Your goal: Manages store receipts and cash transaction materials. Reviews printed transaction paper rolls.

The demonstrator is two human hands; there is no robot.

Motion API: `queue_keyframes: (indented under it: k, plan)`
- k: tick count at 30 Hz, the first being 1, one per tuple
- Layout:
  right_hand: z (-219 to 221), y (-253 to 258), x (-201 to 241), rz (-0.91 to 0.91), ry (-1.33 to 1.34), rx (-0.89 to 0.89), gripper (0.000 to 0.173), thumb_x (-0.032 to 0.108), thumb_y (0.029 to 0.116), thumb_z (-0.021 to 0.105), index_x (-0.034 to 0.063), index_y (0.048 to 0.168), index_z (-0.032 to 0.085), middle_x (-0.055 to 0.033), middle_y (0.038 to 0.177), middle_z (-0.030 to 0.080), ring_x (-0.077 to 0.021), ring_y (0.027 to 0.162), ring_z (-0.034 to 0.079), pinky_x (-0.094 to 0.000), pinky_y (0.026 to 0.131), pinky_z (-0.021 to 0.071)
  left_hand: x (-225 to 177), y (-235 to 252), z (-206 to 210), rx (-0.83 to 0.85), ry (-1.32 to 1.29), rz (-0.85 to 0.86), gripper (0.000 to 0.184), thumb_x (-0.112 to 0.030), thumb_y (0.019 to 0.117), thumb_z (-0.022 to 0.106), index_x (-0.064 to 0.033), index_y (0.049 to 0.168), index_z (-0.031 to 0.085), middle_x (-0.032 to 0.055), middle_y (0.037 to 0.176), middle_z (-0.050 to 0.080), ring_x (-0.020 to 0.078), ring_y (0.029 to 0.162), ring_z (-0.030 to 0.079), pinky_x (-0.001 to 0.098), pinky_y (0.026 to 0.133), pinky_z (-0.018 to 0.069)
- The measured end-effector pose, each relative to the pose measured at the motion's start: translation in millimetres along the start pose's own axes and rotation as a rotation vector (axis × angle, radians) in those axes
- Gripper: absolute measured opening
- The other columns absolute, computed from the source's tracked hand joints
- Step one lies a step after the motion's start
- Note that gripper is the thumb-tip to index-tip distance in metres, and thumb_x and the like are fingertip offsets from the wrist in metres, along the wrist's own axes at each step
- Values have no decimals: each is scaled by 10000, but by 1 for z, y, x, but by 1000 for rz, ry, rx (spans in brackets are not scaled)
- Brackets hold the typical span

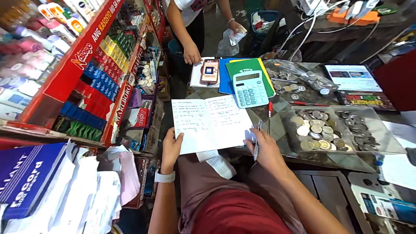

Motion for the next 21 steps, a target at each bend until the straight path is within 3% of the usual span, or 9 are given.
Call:
queue_keyframes:
  k: [3,8,13,16,19,21]
  plan:
    - [1,-2,1,-14,-5,-25,470,212,961,680,-67,1331,607,-347,1298,616,-537,1191,613,-640,1009,486,5,1,9,-8,-275,-77,348,19,1017,536,58,1356,471,151,1098,703,140,875,735,302,768,627]
    - [1,-5,2,16,4,9,470,208,984,663,-67,1358,591,-352,1315,604,-538,1191,613,-632,996,500,20,6,20,-9,-352,-128,477,32,1011,520,26,1460,359,188,1202,656,181,947,720,347,817,618]
    - [-1,-7,1,0,4,-7,467,203,983,659,-84,1345,594,-361,1272,619,-549,1153,625,-642,972,506,18,4,25,20,-477,-173,470,36,998,544,-12,1437,383,159,1135,676,196,903,729,361,789,628]
    - [-1,-7,11,-62,12,-40,478,265,964,663,-79,1295,628,-349,1322,606,-581,1264,545,-675,1044,442,21,-2,30,10,-629,-259,293,-153,1090,439,-14,1335,522,121,1025,727,178,880,736,358,796,626]
    - [7,-7,51,-236,79,-49,508,386,966,656,-47,1231,679,-299,1371,608,-539,1322,521,-654,1077,427,17,-5,39,57,-780,-260,512,-415,1121,219,-86,1359,530,84,1095,724,168,991,718,371,877,605]
    - [21,-8,80,-348,162,8,508,409,961,677,-22,1231,676,-279,1384,609,-494,1339,530,-611,1094,441,15,-7,45,100,-863,-264,676,-529,1091,120,-75,1358,543,100,1112,734,188,1019,720,392,896,600]
Point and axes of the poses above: each hand's wrist, its own y-axis towards the middle knuckle, its own z-axis out of the palm, x = y × z, the point moved 9 cm from there along y, towards the middle knuckle
